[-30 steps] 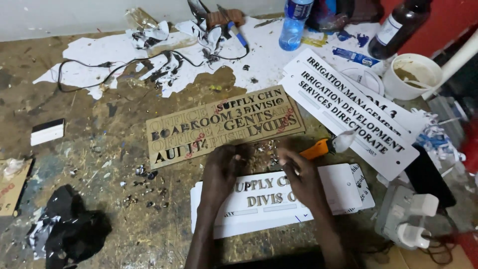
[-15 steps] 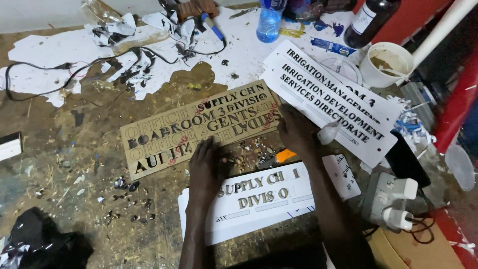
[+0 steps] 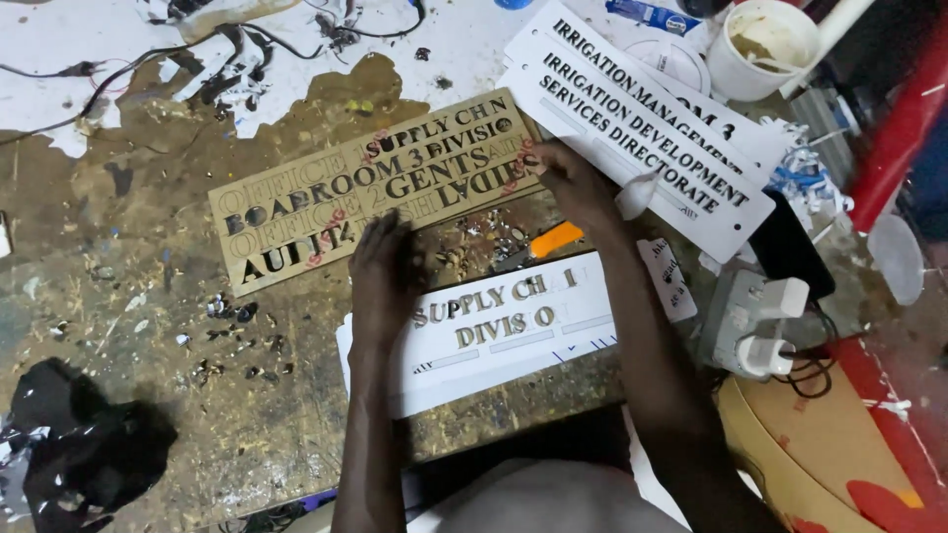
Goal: A person aligns a stencil containing cut-out letters onto a base board and presses them down to prepare a sign.
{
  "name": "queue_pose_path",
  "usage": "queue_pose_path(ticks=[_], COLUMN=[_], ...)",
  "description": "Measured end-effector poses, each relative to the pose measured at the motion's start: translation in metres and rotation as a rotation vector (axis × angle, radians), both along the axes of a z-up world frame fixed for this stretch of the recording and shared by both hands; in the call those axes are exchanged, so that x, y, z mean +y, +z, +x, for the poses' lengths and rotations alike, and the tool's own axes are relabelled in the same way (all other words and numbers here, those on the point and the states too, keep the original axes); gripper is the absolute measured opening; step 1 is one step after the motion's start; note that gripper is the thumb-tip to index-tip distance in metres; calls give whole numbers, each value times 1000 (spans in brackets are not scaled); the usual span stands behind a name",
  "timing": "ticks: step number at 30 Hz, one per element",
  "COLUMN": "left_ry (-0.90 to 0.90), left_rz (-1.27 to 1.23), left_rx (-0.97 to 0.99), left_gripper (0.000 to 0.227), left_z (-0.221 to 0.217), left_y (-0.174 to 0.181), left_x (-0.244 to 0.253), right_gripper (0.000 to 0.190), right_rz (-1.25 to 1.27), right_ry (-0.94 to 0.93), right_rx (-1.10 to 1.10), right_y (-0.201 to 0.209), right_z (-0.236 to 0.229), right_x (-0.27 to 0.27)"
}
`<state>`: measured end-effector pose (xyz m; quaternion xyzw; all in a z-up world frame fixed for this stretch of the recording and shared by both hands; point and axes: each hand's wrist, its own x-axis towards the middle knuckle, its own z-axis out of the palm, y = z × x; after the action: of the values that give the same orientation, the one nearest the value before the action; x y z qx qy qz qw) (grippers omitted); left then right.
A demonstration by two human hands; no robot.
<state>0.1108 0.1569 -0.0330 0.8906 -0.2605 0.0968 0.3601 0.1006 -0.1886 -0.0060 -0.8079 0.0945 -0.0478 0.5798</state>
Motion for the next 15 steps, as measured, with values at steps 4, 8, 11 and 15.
queue_pose_path(ticks=[4,8,11,15], left_ry=[-39,210,346,62], left_rz=[-126,-560,-1144,-1647], left_rx=[-70,85,471,1178], left_gripper=[43,23,7,53], left_z=[-3,-53,-89,-98], left_y=[-8,42,45,49], left_x=[7,-19,-53,-106], right_gripper=[51,58,53,48], right_rz=[345,670,633,513], right_ry=[-109,-166,-146,-141], right_rx=[20,9,18,-48], right_y=[23,35,45,65], right_z=[-15,-22,-23,-33], right_x=[9,19,27,36])
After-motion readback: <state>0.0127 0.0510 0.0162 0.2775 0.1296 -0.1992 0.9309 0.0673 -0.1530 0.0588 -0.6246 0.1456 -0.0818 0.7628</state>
